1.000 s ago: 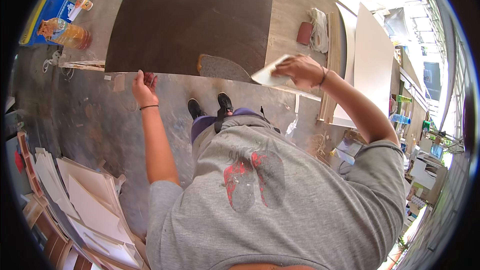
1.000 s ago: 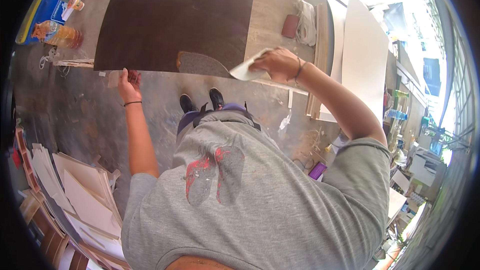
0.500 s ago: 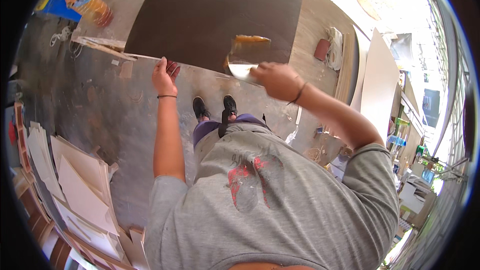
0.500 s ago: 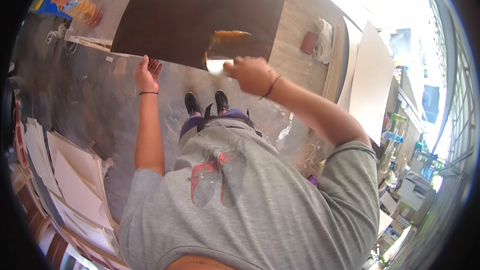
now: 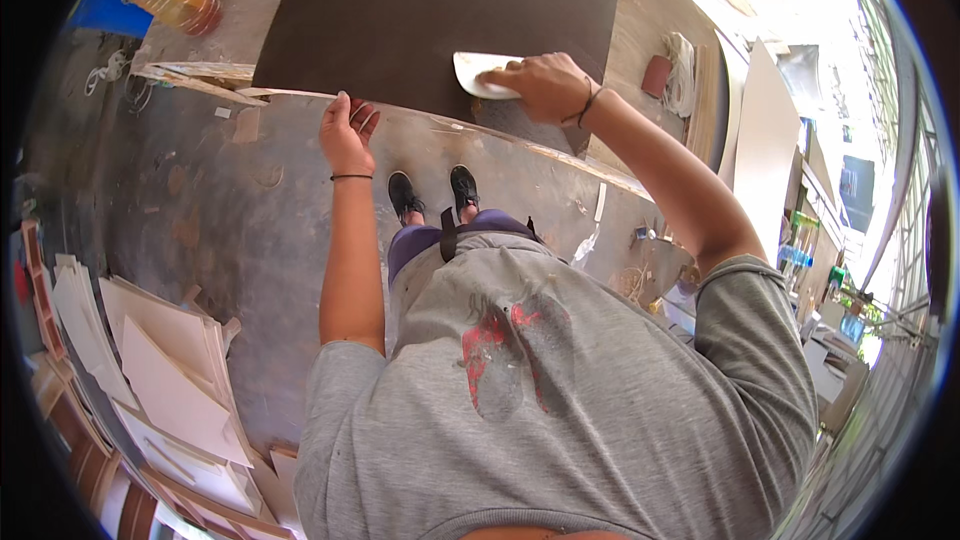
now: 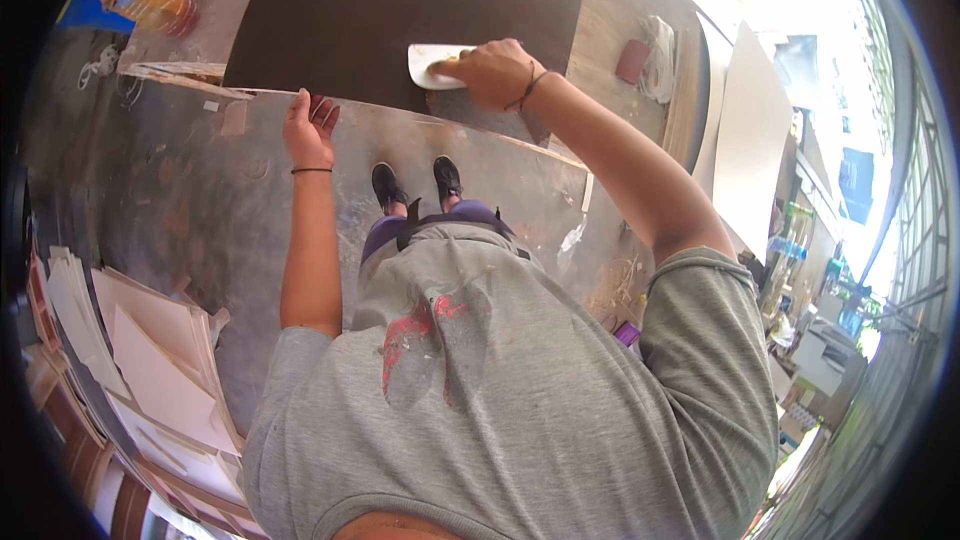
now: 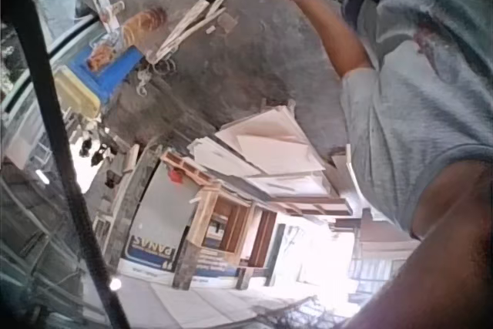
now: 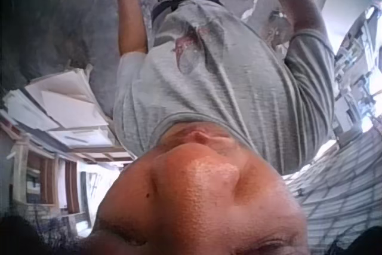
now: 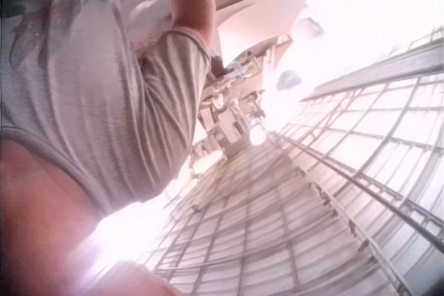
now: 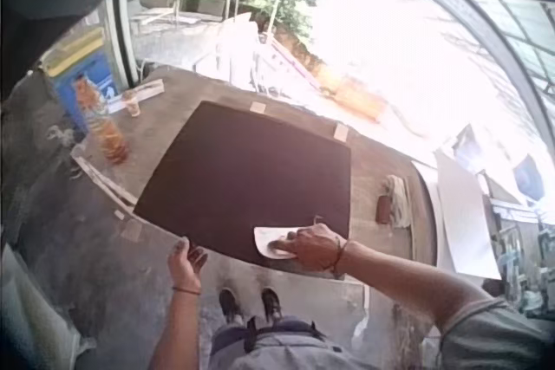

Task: The person applies a brown adhesive from a plastic bottle onto a grey wood panel and spreads it evenly using a plastic spreader, repeating the process for a second panel.

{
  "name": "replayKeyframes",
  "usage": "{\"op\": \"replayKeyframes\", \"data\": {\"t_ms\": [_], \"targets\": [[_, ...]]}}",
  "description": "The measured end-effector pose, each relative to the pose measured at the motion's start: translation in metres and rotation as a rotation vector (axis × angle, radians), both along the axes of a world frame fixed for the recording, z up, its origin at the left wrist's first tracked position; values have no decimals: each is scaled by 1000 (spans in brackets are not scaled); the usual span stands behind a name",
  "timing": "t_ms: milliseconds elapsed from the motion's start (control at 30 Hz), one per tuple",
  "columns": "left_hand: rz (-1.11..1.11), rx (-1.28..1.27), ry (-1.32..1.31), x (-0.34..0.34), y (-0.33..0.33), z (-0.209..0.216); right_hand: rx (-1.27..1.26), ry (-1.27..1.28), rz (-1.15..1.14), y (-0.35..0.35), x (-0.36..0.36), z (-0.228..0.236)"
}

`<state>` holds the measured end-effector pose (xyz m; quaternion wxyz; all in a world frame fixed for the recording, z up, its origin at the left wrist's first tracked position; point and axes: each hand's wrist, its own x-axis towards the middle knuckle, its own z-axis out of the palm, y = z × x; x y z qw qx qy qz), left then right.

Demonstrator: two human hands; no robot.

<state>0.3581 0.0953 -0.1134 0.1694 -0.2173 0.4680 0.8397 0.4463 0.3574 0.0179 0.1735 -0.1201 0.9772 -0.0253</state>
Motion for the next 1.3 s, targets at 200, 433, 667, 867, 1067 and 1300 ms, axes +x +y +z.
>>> {"op": "replayKeyframes", "data": {"t_ms": [200, 433, 667, 867, 1067, 1300], "targets": [[-13, 14, 18, -2, 2, 1, -171, 54, 44, -39, 66, 6], [-24, -32, 29, -4, -3, 1, -116, 175, -35, -22, 40, 59], [-35, -21, 20, -2, 2, 3, 16, 38, 41, 20, 102, 10], [-25, -17, 27, -2, -6, -3, -21, 309, 225, 11, -18, 43], [-37, -56, 12, -3, 1, 6, -91, 114, 210, -26, -106, 0], [16, -50, 14, -1, 0, 2, -8, -89, 132, 38, -13, 1]]}}
